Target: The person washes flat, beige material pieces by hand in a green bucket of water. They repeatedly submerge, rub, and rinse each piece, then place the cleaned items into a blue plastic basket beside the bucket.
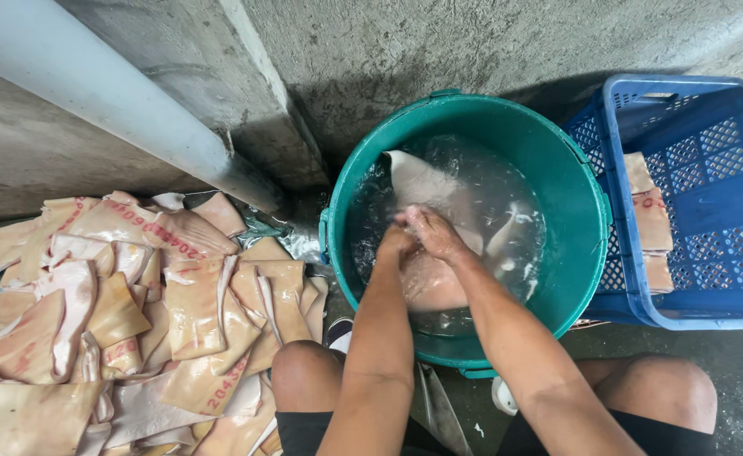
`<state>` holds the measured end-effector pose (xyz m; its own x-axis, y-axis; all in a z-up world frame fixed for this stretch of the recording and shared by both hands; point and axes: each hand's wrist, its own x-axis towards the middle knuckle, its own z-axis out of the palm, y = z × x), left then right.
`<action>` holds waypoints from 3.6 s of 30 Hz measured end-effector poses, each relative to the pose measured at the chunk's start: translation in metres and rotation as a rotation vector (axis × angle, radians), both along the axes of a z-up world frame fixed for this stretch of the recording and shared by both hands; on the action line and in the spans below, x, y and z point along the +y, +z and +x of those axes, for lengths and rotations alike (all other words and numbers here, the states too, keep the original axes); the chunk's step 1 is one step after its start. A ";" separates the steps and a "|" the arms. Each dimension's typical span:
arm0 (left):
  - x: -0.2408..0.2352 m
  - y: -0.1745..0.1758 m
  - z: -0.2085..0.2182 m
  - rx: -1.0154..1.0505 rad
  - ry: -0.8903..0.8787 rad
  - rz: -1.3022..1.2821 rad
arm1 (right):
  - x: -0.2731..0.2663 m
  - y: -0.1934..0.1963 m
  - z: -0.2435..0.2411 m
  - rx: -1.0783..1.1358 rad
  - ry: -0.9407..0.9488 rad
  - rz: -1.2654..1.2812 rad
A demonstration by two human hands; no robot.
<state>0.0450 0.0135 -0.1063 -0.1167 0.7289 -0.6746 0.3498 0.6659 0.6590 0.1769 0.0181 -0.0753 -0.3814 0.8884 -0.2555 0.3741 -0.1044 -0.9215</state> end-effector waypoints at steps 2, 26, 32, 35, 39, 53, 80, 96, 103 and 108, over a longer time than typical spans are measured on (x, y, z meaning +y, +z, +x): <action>0.000 0.008 0.001 -0.106 0.060 0.077 | 0.001 0.006 0.011 -0.202 0.032 0.216; 0.005 -0.052 -0.003 0.029 -0.120 -0.053 | 0.017 -0.078 0.068 -0.383 -0.657 0.041; -0.002 -0.030 0.007 -0.080 -0.077 -0.161 | 0.021 -0.076 0.093 -0.013 -0.551 -0.341; 0.003 0.002 0.017 -0.154 -0.027 -0.046 | 0.043 -0.010 0.090 -0.470 -0.163 -0.133; 0.010 0.071 0.028 0.057 -0.192 0.361 | 0.036 0.107 0.103 -0.280 -0.027 -0.053; 0.044 0.328 -0.047 -0.203 -0.735 0.561 | 0.024 0.371 0.072 -0.452 0.396 0.676; 0.000 0.258 -0.244 0.683 -0.598 0.371 | 0.058 0.212 -0.143 -0.476 0.521 0.347; -0.011 0.141 -0.208 -0.090 -0.133 0.585 | -0.001 0.124 -0.127 -0.152 -0.045 0.664; -0.037 0.201 -0.156 0.352 -0.096 0.960 | -0.015 0.133 -0.070 -0.258 0.000 0.622; -0.052 0.241 -0.087 0.322 -0.303 1.113 | -0.010 0.124 -0.005 -0.512 0.188 0.400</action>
<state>-0.0423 -0.0386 0.1348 0.1132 0.9210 0.3729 0.6483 -0.3529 0.6747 0.1722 0.0076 0.0487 -0.4570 0.8827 -0.1098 0.7521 0.3175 -0.5775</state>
